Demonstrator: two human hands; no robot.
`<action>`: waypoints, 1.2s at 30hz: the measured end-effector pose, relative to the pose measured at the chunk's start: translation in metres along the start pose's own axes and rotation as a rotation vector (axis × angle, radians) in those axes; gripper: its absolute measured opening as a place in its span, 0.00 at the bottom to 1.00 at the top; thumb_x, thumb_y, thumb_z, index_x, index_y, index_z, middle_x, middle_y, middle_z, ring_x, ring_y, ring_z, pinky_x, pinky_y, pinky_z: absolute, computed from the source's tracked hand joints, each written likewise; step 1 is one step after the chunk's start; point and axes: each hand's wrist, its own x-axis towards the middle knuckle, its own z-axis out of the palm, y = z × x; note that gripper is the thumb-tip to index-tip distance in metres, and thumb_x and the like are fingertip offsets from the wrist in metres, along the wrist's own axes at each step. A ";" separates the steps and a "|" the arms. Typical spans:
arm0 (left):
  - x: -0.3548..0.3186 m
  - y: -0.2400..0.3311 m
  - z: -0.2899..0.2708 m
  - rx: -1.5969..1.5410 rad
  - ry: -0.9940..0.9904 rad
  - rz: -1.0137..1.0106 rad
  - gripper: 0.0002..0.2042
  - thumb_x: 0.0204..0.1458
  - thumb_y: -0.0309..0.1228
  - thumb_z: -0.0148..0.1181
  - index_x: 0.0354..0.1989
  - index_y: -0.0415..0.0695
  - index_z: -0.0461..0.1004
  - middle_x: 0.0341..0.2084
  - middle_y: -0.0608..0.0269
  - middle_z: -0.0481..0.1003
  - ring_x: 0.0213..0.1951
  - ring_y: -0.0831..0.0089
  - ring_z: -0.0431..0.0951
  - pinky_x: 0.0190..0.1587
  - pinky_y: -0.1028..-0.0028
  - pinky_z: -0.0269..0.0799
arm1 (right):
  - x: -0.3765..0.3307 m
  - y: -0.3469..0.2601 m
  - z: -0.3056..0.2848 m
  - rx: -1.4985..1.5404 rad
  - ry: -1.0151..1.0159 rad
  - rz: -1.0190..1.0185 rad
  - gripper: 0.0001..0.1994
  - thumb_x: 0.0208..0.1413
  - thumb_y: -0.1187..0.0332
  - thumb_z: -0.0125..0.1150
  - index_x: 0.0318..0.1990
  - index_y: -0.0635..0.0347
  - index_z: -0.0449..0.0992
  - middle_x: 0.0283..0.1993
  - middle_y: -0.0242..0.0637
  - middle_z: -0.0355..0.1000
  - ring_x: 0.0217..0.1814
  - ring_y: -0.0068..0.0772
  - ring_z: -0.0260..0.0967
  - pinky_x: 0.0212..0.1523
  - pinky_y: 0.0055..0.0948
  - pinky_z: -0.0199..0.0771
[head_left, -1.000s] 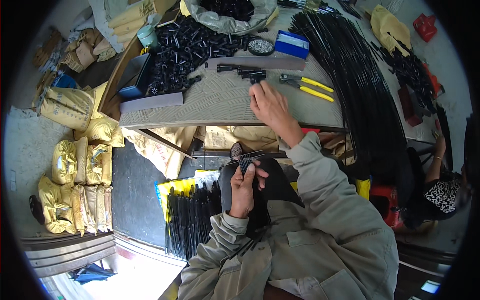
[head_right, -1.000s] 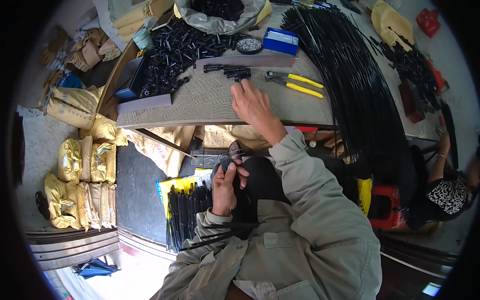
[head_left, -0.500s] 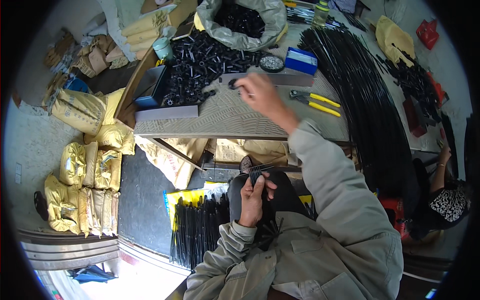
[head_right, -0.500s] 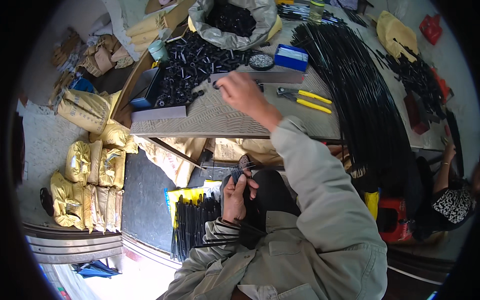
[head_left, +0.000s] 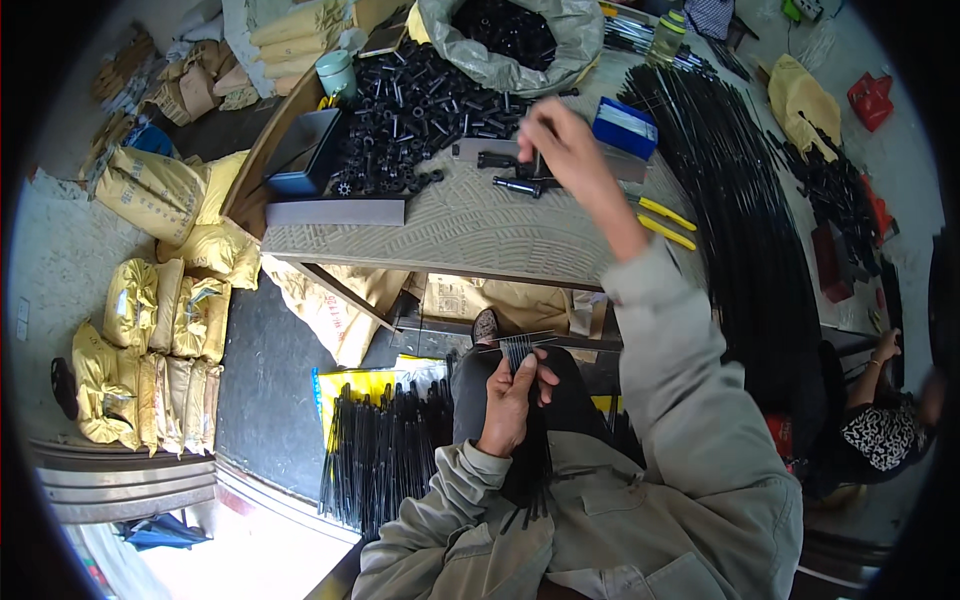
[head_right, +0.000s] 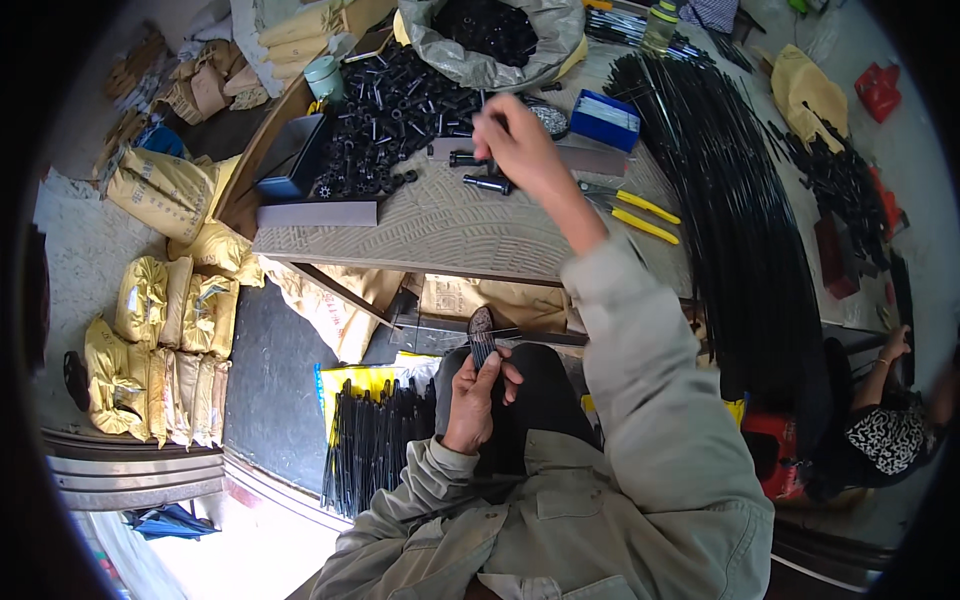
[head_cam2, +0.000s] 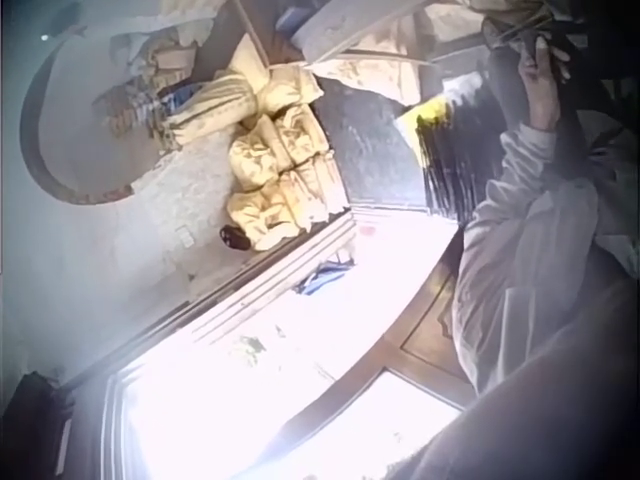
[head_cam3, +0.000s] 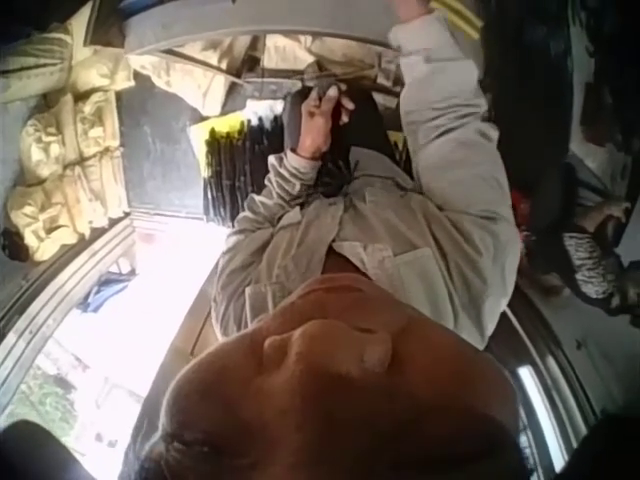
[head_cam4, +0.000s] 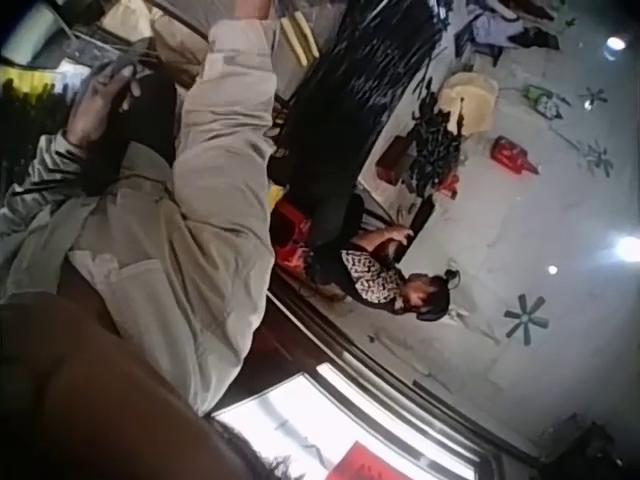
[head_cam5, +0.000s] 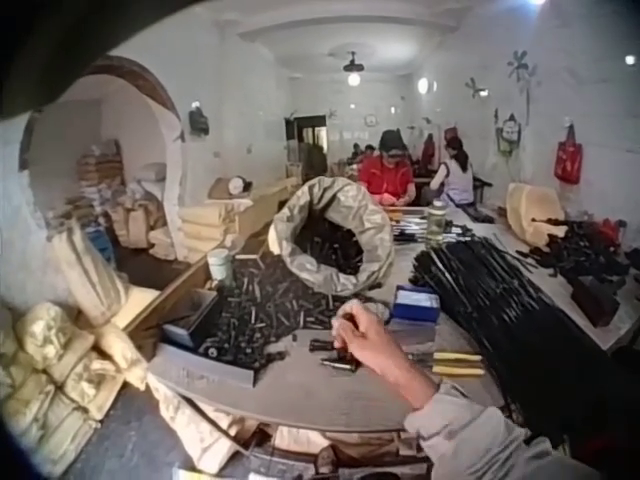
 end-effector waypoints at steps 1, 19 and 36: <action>-0.001 0.000 0.000 0.000 0.002 -0.019 0.10 0.58 0.34 0.45 0.38 0.39 0.67 0.21 0.62 0.71 0.19 0.80 0.66 0.22 0.82 0.61 | 0.028 0.016 0.005 -0.258 0.070 0.001 0.09 0.51 0.65 0.56 0.29 0.64 0.71 0.21 0.31 0.67 0.30 0.23 0.68 0.32 0.21 0.67; -0.002 0.002 0.007 0.067 0.009 -0.053 0.14 0.58 0.40 0.43 0.38 0.40 0.65 0.22 0.63 0.73 0.18 0.81 0.66 0.22 0.83 0.61 | -0.069 -0.021 0.006 -0.025 -0.377 0.165 0.10 0.51 0.67 0.57 0.39 0.61 0.74 0.30 0.31 0.73 0.27 0.14 0.65 0.25 0.14 0.63; -0.043 -0.009 0.054 0.041 -0.055 0.052 0.11 0.61 0.37 0.34 0.39 0.41 0.56 0.39 0.45 0.71 0.30 0.64 0.78 0.31 0.76 0.74 | -0.201 -0.037 -0.049 0.172 -0.356 0.324 0.10 0.51 0.71 0.57 0.40 0.65 0.73 0.30 0.33 0.73 0.31 0.15 0.67 0.28 0.12 0.64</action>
